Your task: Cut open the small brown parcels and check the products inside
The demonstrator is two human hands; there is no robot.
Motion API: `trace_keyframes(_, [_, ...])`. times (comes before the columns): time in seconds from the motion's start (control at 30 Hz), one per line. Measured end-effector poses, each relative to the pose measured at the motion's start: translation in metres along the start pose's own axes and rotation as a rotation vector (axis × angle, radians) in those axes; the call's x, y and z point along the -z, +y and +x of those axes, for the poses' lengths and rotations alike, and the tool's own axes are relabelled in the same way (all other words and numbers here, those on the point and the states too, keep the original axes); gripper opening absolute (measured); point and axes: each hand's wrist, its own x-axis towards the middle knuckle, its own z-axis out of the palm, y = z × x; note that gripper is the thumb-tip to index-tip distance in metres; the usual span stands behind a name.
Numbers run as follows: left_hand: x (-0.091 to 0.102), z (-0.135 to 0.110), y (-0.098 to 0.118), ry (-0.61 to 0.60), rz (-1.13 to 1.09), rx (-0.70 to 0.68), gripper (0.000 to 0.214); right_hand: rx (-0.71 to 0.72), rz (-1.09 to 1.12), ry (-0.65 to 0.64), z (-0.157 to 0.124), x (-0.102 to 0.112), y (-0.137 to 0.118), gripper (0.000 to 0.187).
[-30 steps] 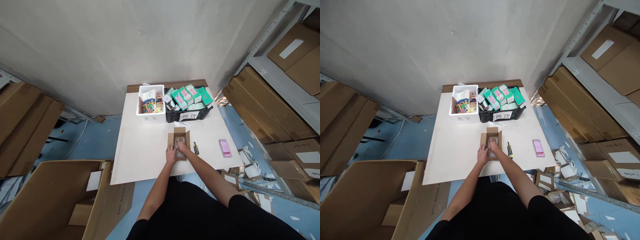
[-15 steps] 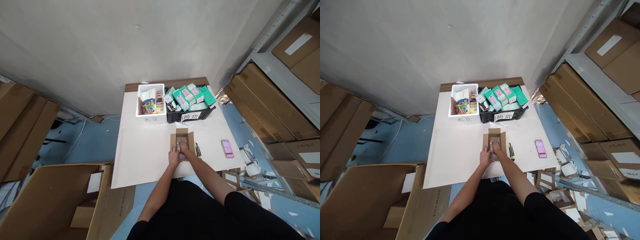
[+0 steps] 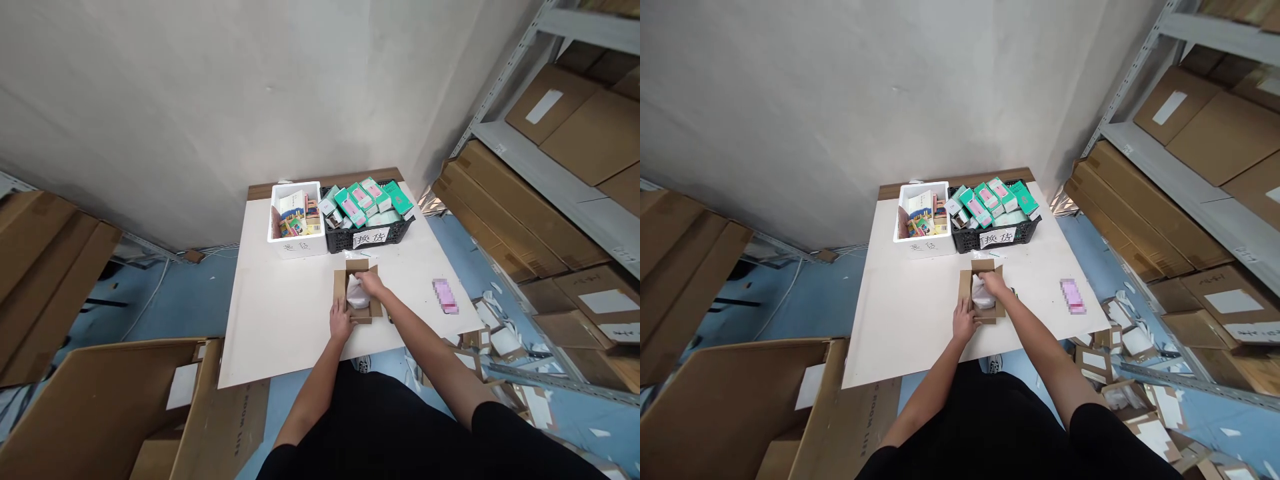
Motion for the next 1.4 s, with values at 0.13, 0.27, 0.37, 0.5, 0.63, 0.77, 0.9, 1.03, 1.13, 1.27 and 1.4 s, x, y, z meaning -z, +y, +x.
trace_keyframes(0.13, [0.003,-0.006,-0.005,0.051,0.022,-0.01,0.016,0.078,0.104,0.096,0.001,0.049,0.009,0.031])
trace_keyframes(0.27, [0.022,-0.014,-0.03,0.028,0.052,0.052,0.012,0.153,0.266,0.053,0.004,0.074,0.029,0.024])
trace_keyframes(0.37, [0.044,-0.027,-0.063,0.029,0.071,0.12,0.01,0.161,0.338,-0.07,0.006,0.068,0.039,0.023])
trace_keyframes(0.5, [0.074,-0.051,-0.111,0.018,0.122,0.236,0.008,0.153,0.283,-0.264,0.014,0.037,0.026,0.027])
trace_keyframes(0.63, [0.091,-0.07,-0.144,-0.013,0.154,0.282,0.014,0.114,0.085,-0.281,0.016,-0.009,0.001,0.067])
trace_keyframes(0.77, [0.089,-0.083,-0.146,0.018,0.134,0.306,0.039,-0.094,0.003,-0.092,0.0,-0.059,-0.005,0.101])
trace_keyframes(0.9, [0.077,-0.09,-0.112,0.219,0.089,0.446,0.062,-0.146,0.012,-0.022,-0.023,-0.101,0.004,0.088])
trace_keyframes(1.03, [0.063,-0.081,-0.056,0.34,0.02,0.4,0.059,-0.28,0.013,-0.169,-0.039,-0.132,0.013,0.086])
trace_keyframes(1.13, [0.05,-0.059,-0.016,0.211,-0.086,0.222,0.051,-0.359,0.008,-0.333,-0.051,-0.153,0.022,0.081])
trace_keyframes(1.27, [0.029,-0.022,0.009,-0.076,-0.175,-0.005,0.052,-0.278,-0.049,-0.405,-0.064,-0.172,0.036,0.084])
trace_keyframes(1.4, [0.009,0.008,0.003,-0.286,-0.145,0.067,0.056,-0.331,-0.075,-0.419,-0.063,-0.174,0.045,0.084])
